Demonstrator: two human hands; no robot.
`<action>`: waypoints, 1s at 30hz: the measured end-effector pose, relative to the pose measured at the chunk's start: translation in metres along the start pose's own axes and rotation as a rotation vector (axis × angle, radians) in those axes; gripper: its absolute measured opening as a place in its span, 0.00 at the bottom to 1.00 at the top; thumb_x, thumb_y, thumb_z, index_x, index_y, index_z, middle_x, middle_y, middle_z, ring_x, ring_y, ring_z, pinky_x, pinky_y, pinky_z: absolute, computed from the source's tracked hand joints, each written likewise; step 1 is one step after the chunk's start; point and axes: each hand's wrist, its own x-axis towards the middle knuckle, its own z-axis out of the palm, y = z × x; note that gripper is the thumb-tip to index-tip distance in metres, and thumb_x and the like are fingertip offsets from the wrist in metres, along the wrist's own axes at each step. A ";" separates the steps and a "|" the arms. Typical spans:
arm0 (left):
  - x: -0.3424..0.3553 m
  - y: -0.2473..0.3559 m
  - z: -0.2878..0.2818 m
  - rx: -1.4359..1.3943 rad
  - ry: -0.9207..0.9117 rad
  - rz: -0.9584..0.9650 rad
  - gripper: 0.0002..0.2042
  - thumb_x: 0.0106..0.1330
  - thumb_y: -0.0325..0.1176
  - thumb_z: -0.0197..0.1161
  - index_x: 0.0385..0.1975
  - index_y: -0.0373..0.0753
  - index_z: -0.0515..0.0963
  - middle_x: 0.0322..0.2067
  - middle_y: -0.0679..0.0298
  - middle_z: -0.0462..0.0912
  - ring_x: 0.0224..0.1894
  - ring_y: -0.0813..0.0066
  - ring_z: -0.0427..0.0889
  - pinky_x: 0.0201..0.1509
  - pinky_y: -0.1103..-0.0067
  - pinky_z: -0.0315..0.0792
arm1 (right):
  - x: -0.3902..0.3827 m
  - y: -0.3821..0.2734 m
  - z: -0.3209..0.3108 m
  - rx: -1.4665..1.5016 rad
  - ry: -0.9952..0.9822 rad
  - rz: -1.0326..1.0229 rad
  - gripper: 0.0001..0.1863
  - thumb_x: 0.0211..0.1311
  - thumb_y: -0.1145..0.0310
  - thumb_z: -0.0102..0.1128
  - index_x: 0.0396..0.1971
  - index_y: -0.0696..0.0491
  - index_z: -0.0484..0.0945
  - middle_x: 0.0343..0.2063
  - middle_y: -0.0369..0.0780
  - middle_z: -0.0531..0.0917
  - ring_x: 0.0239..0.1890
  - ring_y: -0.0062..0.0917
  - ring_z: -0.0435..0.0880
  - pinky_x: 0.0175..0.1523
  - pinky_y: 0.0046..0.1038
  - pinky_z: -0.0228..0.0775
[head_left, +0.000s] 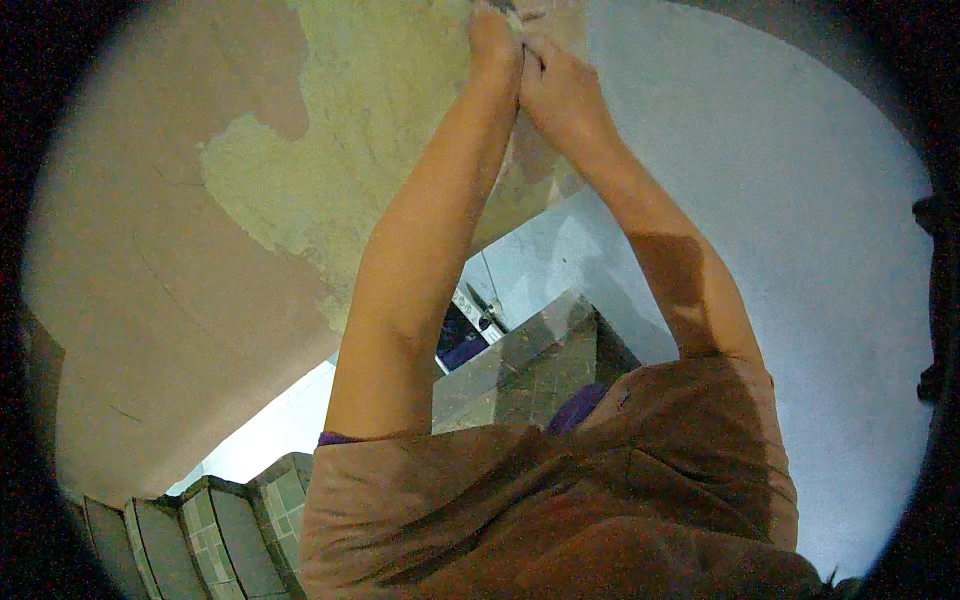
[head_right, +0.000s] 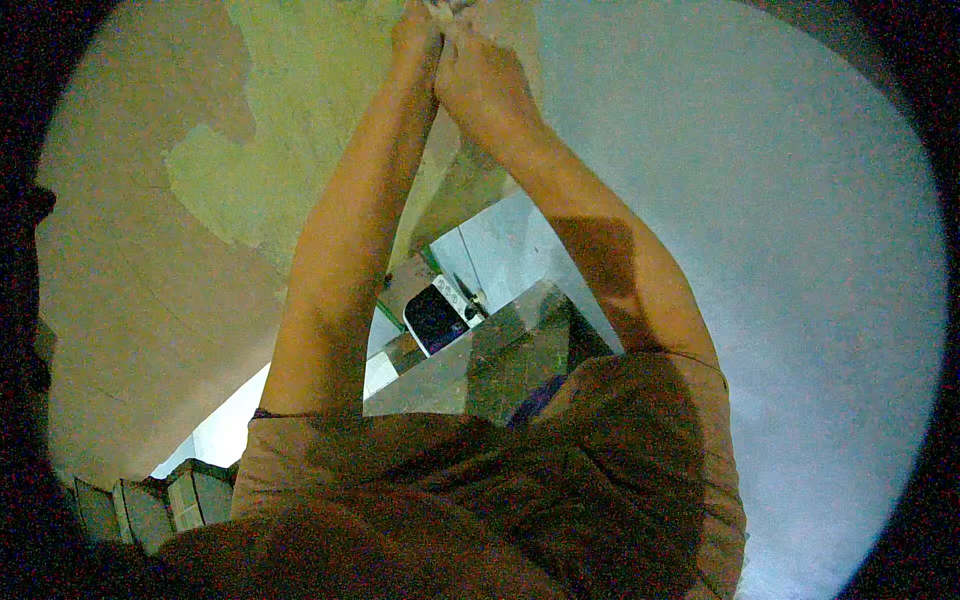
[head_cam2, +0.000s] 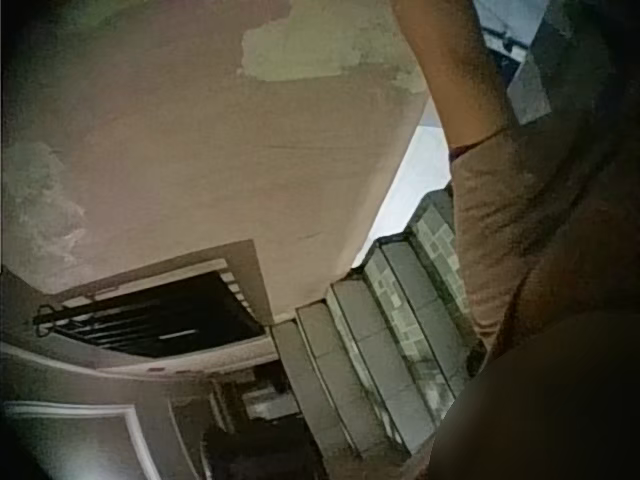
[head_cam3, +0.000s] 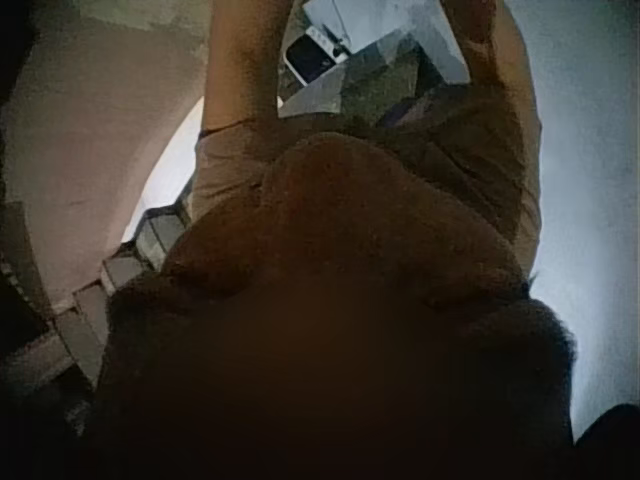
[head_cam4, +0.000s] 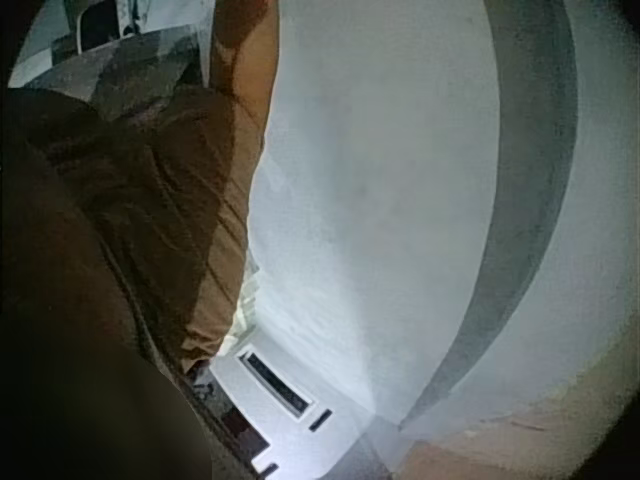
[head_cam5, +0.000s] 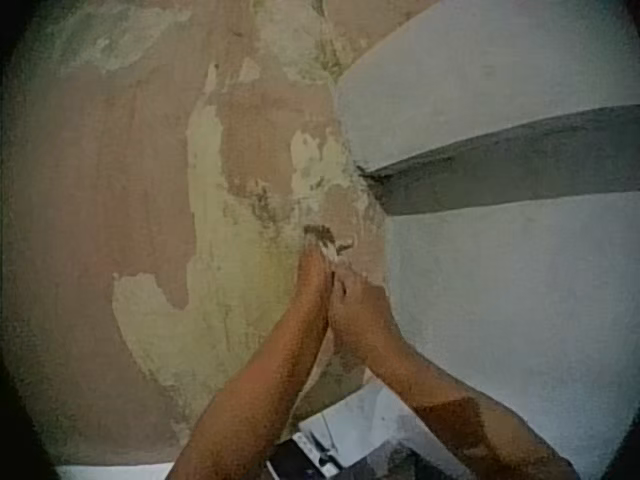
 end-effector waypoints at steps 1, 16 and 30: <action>-0.005 -0.006 -0.003 -0.013 0.003 0.011 0.28 0.73 0.51 0.34 0.59 0.33 0.65 0.54 0.51 0.71 0.51 0.56 0.72 0.54 0.66 0.66 | -0.006 0.001 0.002 0.008 0.001 -0.007 0.18 0.62 0.62 0.44 0.46 0.53 0.76 0.38 0.54 0.80 0.43 0.52 0.77 0.50 0.44 0.69; -0.001 -0.012 -0.007 -0.048 -0.006 0.038 0.28 0.73 0.53 0.34 0.53 0.34 0.68 0.46 0.52 0.75 0.41 0.60 0.75 0.45 0.67 0.71 | -0.005 -0.002 0.006 0.063 0.017 -0.046 0.16 0.62 0.63 0.44 0.44 0.54 0.76 0.40 0.54 0.79 0.42 0.53 0.77 0.49 0.45 0.69; 0.027 -0.044 -0.002 -0.204 -0.068 0.095 0.28 0.73 0.54 0.33 0.48 0.34 0.70 0.39 0.54 0.79 0.31 0.63 0.79 0.37 0.68 0.75 | -0.003 0.011 0.003 0.049 -0.006 -0.055 0.17 0.65 0.63 0.44 0.45 0.55 0.77 0.41 0.52 0.80 0.43 0.51 0.77 0.50 0.42 0.69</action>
